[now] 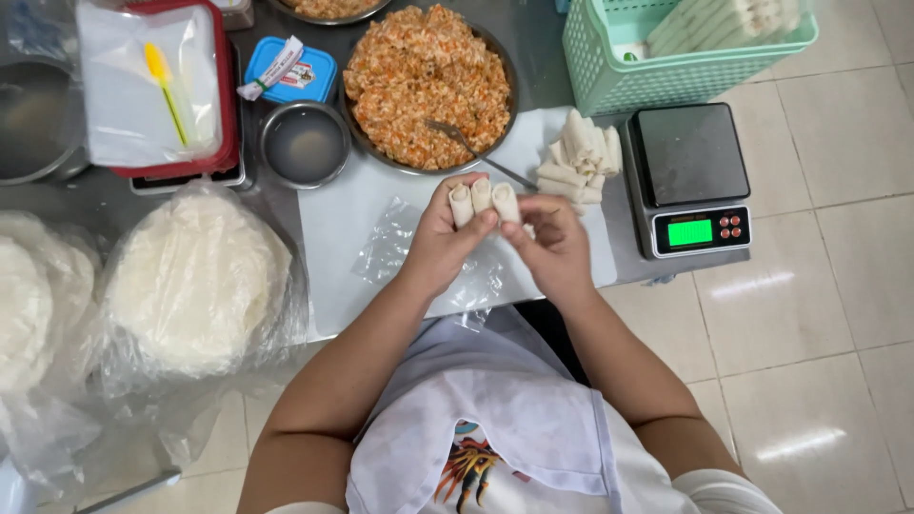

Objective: The person places small white rolls into a clear plastic bag and then places the bag on a digital scale.

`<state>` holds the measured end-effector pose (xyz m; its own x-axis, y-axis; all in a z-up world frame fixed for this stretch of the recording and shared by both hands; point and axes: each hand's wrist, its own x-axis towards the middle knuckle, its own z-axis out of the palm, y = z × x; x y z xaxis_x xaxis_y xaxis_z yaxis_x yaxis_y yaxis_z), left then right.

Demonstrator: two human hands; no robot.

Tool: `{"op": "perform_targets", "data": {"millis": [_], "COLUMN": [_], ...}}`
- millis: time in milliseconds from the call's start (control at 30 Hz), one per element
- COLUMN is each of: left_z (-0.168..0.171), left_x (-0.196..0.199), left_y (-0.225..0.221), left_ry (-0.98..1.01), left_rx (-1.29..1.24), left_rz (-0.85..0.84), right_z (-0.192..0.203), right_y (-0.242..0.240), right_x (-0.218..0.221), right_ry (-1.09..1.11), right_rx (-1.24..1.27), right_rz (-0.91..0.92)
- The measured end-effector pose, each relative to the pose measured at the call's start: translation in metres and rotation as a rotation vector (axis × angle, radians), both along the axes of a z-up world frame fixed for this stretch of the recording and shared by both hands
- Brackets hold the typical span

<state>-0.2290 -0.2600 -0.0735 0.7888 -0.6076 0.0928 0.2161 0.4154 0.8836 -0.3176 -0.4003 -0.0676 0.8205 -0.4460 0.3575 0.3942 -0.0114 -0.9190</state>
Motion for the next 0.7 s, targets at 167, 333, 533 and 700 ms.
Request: {"op": "perform_targets", "data": {"millis": [167, 333, 533, 700], "left_z": [0.004, 0.011, -0.007, 0.024], "left_x": [-0.004, 0.004, 0.015, 0.010], "left_y": [0.004, 0.008, -0.006, 0.003], "left_ry": [-0.019, -0.073, 0.095, -0.004], "left_rx": [-0.047, -0.052, 0.151, 0.292], "left_rz": [-0.004, -0.001, -0.290, -0.262], "right_z": [-0.001, 0.025, 0.051, 0.046], "right_y": [-0.002, -0.008, -0.038, -0.041], "right_x": [0.000, -0.005, -0.010, -0.009], "right_ry": [-0.039, -0.053, 0.301, 0.441], "right_rx": [-0.101, -0.369, -0.122, 0.003], "right_rz": [-0.067, -0.038, 0.468, 0.407]}}
